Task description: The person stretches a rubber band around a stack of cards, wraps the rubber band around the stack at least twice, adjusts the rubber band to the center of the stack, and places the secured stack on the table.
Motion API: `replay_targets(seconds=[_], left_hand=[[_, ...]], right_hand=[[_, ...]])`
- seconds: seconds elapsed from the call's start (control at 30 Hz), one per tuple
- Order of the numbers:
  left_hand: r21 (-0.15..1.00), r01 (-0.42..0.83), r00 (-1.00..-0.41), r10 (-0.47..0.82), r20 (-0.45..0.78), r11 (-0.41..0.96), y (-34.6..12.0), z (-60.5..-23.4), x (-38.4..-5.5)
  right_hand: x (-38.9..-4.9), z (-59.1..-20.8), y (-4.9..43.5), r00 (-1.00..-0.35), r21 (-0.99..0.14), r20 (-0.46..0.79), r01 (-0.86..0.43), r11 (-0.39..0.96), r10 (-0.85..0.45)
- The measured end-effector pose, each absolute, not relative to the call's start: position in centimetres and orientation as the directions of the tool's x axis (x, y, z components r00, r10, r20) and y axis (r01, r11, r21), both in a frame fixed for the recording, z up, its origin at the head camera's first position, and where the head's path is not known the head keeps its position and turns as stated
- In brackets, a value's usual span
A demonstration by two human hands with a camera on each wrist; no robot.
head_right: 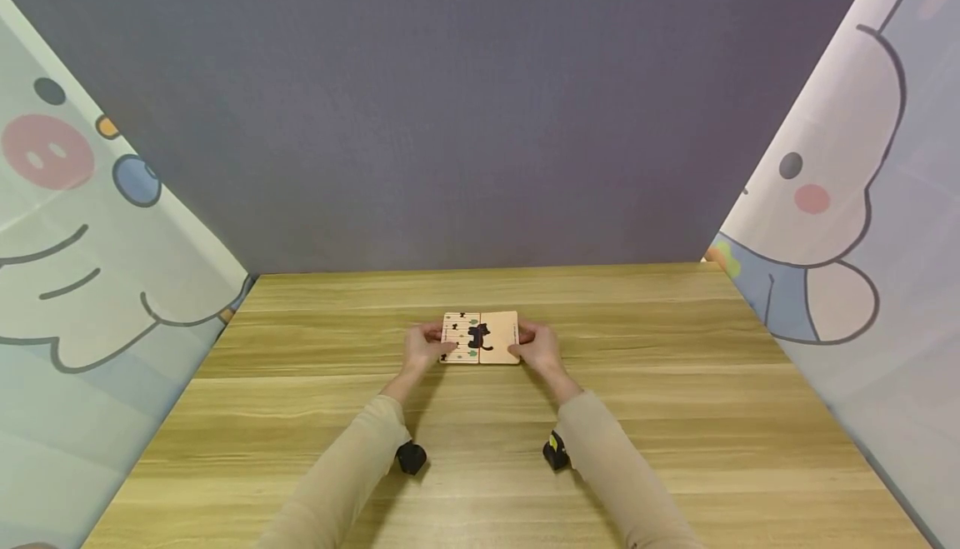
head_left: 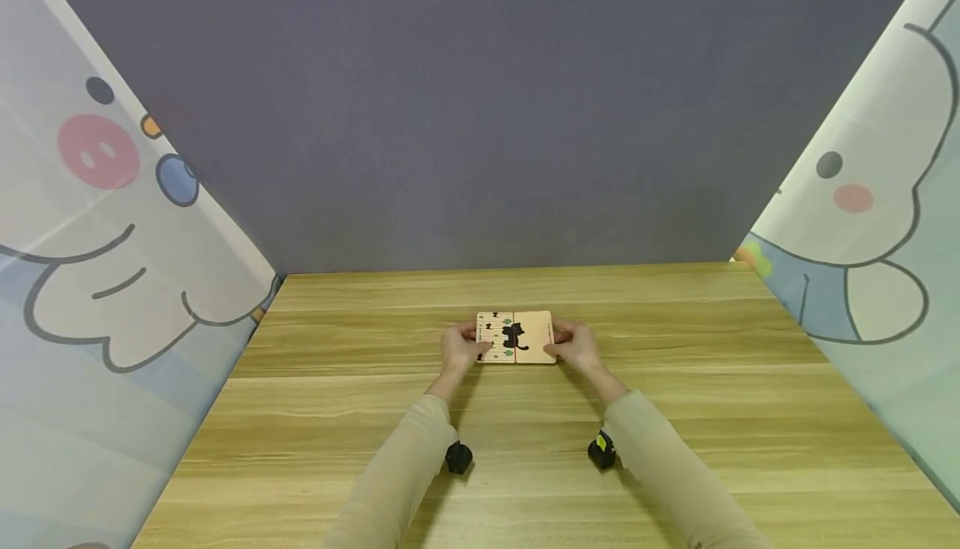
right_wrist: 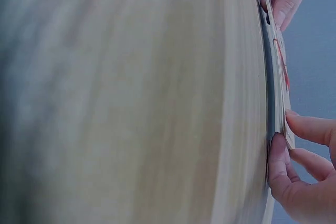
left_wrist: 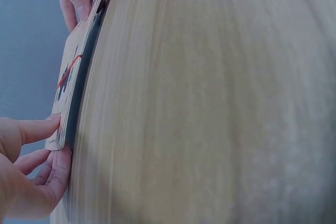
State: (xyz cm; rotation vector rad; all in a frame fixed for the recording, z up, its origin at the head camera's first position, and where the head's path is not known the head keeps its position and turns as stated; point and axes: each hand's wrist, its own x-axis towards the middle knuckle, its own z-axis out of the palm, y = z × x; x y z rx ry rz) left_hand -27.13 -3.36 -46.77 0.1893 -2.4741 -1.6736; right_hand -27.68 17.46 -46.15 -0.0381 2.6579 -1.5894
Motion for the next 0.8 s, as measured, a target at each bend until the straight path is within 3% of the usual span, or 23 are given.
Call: replay_targets(seconds=[0.27, 0.6, 0.8], left_hand=[[0.918, -0.085, -0.984, -0.179, -0.015, 0.388, -3.6, -46.7, -27.2], [0.943, -0.056, -0.986, -0.165, -0.001, 0.327, -4.5, -46.6, -26.3], [0.910, 0.057, -0.978, -0.159, 0.133, 0.410, -5.9, -45.8, -25.1]], right_hand=[[-27.7, -46.3, 17.4, -0.998, -0.884, -0.039, 0.012, 0.468, -0.048], [-26.9, -46.0, 18.2, -0.996, -0.889, -0.042, 0.001, 0.458, -0.080], [-26.0, -45.4, 19.4, -0.991, -0.827, 0.067, -0.122, 0.549, -0.119]])
